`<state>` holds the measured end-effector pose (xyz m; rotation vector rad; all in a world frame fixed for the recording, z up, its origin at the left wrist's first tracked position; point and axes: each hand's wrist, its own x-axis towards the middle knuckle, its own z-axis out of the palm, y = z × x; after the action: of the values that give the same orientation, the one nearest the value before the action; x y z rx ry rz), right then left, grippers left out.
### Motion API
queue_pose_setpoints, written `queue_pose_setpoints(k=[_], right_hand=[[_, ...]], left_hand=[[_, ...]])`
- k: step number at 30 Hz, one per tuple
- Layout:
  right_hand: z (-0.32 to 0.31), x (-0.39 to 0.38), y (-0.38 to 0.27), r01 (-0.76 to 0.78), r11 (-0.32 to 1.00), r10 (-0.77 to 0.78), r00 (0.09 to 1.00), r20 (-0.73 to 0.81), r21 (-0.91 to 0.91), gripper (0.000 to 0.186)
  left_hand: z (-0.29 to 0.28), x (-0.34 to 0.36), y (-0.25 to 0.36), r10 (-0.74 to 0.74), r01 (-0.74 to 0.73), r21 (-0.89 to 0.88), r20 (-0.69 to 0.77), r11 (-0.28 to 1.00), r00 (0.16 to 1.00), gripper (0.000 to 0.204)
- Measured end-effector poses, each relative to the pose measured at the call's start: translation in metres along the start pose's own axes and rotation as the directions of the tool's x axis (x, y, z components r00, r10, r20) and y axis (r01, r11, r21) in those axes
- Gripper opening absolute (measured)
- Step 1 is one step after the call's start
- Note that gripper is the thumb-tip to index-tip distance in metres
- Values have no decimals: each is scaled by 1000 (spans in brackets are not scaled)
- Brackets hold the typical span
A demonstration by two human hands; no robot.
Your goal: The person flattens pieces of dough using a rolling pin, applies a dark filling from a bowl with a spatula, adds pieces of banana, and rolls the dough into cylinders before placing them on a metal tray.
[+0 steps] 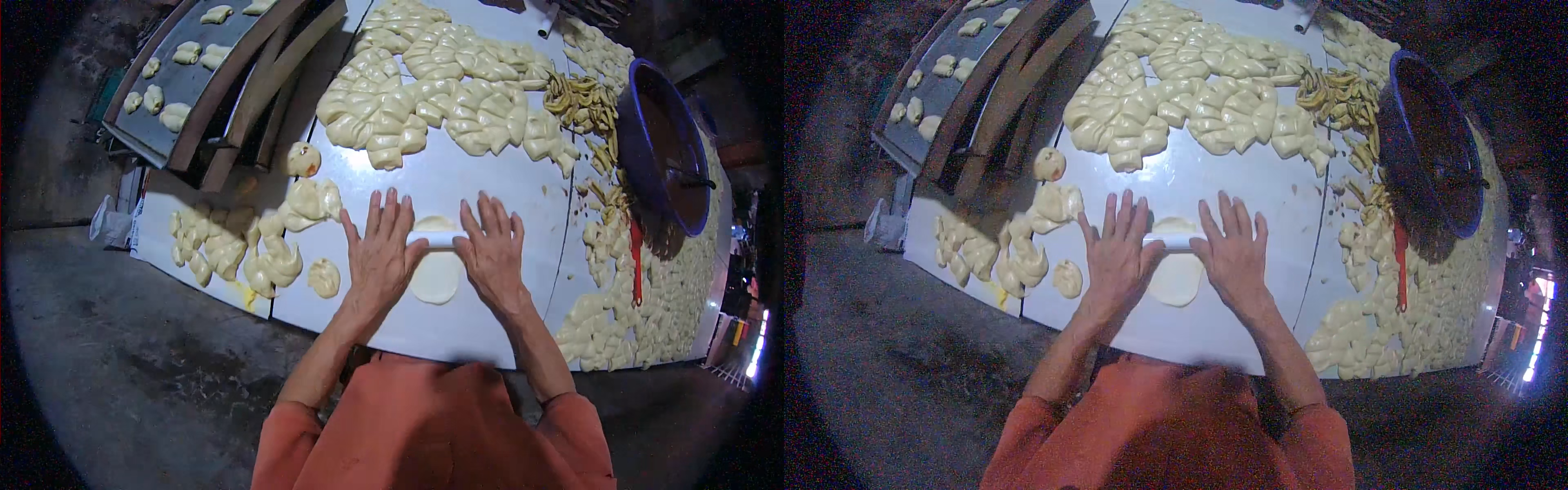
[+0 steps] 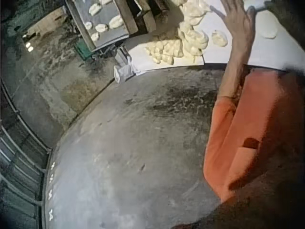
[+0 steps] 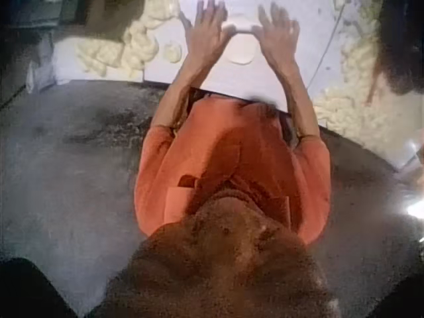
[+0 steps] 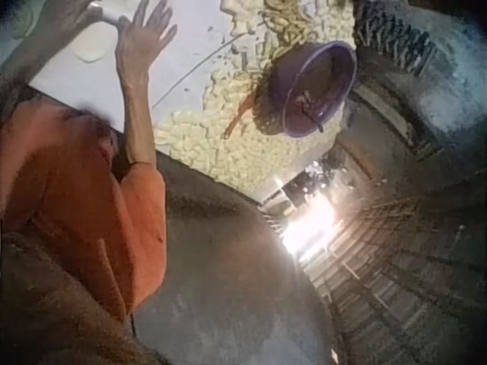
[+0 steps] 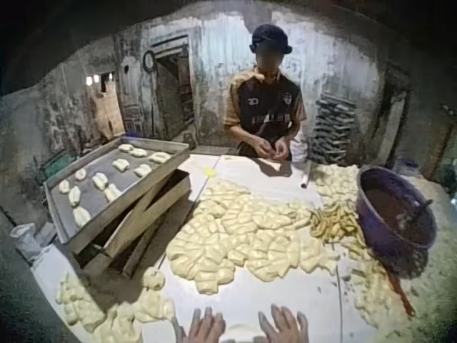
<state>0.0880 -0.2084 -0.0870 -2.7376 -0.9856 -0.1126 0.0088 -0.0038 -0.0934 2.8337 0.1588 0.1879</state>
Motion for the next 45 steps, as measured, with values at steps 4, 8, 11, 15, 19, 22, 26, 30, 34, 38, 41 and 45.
queue_pose_setpoints(k=[4,8,11,15,19,22,26,30,34,38,41,45], right_hand=[[20,61,12,-111,986,103,992,-73,-122,55],[10,95,32,-11,1000,10,994,-113,-15,57],[-3,78,44,222,906,-253,967,40,360,55],[-5,50,56,46,964,-66,996,66,262,49],[-16,45,54,-142,989,146,971,-191,35,42],[-20,53,12,-91,963,160,951,-264,252,40],[5,93,-70,60,851,-93,995,37,523,54],[41,132,-132,293,923,-257,952,-168,250,60],[52,147,-142,384,827,-370,922,-116,410,42],[39,143,-138,-181,684,-131,923,363,706,24],[27,134,-143,-529,27,78,847,526,848,38],[18,136,-145,-612,5,117,786,608,791,50]], left_hand=[[19,64,-18,-64,68,64,-50,996,997,70],[27,115,-29,-25,37,58,-192,998,981,71],[22,121,-34,10,-4,24,-244,1000,970,72],[-6,76,-53,-91,41,-193,-256,980,962,65],[-56,26,-109,-276,227,-196,-277,954,920,50],[-77,3,-134,-323,305,-121,-184,945,928,42],[-73,-2,-141,-292,271,-187,-98,944,951,41],[-66,-7,-149,-188,171,-120,-145,978,972,41],[-70,-17,-163,-176,165,-146,-66,976,982,40],[-78,-20,-170,-187,161,-291,-62,943,980,41],[-83,-19,-172,-166,157,-287,-7,945,986,46],[-85,-14,-175,-128,124,-297,6,947,992,57]])
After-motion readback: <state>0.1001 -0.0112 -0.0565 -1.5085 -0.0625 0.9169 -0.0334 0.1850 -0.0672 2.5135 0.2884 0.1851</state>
